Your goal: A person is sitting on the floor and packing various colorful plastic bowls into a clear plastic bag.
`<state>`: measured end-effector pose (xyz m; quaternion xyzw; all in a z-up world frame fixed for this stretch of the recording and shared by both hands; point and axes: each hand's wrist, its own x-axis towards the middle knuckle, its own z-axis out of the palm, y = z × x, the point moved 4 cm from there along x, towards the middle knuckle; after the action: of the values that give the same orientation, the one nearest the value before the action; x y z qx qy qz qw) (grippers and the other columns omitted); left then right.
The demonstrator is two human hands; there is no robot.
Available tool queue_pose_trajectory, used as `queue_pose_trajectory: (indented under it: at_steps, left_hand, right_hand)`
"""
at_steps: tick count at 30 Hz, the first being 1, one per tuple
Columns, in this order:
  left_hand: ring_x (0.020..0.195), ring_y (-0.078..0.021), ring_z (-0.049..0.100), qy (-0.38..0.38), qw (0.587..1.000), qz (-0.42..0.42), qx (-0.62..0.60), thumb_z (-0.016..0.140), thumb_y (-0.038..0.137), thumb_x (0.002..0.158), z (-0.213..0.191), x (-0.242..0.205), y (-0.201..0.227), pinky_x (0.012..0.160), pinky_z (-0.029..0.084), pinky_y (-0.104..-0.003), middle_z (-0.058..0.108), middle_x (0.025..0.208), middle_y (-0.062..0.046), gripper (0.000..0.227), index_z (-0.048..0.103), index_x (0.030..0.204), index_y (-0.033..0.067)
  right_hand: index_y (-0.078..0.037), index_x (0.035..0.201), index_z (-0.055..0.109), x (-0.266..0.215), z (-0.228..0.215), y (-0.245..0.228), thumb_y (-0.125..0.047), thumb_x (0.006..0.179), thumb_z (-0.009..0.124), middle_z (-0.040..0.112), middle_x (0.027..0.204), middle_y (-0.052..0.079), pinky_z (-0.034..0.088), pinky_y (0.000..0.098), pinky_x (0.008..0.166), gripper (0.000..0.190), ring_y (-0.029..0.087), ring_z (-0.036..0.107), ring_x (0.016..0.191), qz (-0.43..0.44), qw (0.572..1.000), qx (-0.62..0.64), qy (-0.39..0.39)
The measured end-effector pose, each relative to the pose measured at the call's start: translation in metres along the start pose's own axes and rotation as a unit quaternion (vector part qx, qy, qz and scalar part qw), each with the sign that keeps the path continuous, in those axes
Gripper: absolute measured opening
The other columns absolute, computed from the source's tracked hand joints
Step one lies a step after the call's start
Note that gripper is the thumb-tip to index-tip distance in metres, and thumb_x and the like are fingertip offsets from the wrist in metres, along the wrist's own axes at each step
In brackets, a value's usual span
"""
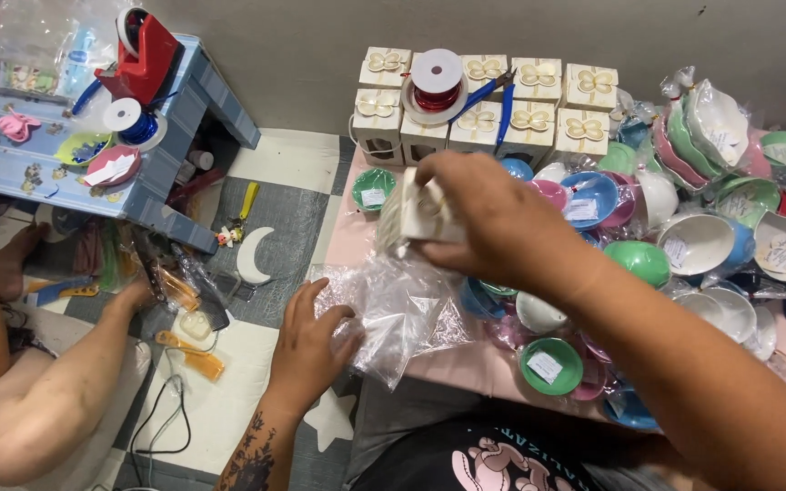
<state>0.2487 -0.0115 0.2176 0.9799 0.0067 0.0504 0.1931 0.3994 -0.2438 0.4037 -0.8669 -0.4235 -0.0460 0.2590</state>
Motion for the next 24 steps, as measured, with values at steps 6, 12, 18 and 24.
queue_pose_trajectory:
  at_steps: [6, 12, 18, 24]
  left_hand:
    - [0.138, -0.0365, 0.05, 0.01, 0.997, -0.006, -0.075, 0.075, 0.026, 0.092, -0.008, 0.009, -0.008, 0.104, 0.048, -0.057, 0.057, 0.147, -0.012, 0.012, 0.08, 0.1, 0.0191]
    - [0.145, -0.0373, 0.042, -0.034, 0.984, -0.141, -0.103, 0.08, 0.036, 0.088, -0.016, 0.021, -0.009, 0.106, 0.049, -0.056, 0.043, 0.153, -0.015, 0.056, 0.059, 0.136, 0.0169]
    - [0.14, -0.0367, 0.049, -0.103, 0.959, -0.239, -0.116, 0.082, 0.046, 0.085, -0.027, 0.025, -0.007, 0.107, 0.047, -0.055, 0.048, 0.151, -0.014, 0.09, 0.037, 0.158, 0.0169]
    - [0.131, -0.0281, 0.057, -0.141, 0.929, -0.306, -0.151, 0.084, 0.036, 0.085, -0.061, 0.035, 0.011, 0.103, 0.053, -0.049, 0.047, 0.148, -0.01, 0.094, 0.032, 0.163, 0.0246]
  right_hand:
    - [-0.005, 0.129, 0.059, 0.028, -0.095, 0.05, -0.031, 0.088, 0.091, 0.064, 0.117, 0.019, 0.058, 0.0416, 0.07, 0.058, 0.033, 0.061, 0.094, 0.146, 0.984, -0.096, 0.018]
    - [0.0, 0.145, 0.06, 0.036, -0.116, 0.138, -0.028, 0.092, 0.088, 0.059, 0.136, 0.029, 0.048, 0.06, 0.074, 0.066, 0.05, 0.056, 0.11, 0.123, 0.971, -0.198, 0.049]
    - [-0.005, 0.142, 0.058, 0.034, -0.094, 0.184, -0.019, 0.087, 0.088, 0.064, 0.131, 0.028, 0.046, 0.0578, 0.085, 0.065, 0.048, 0.06, 0.112, 0.171, 0.975, -0.143, 0.004]
    - [-0.003, 0.154, 0.058, 0.029, -0.087, 0.165, -0.019, 0.089, 0.087, 0.058, 0.152, 0.025, 0.045, 0.063, 0.094, 0.073, 0.047, 0.048, 0.134, 0.099, 0.977, -0.187, 0.016]
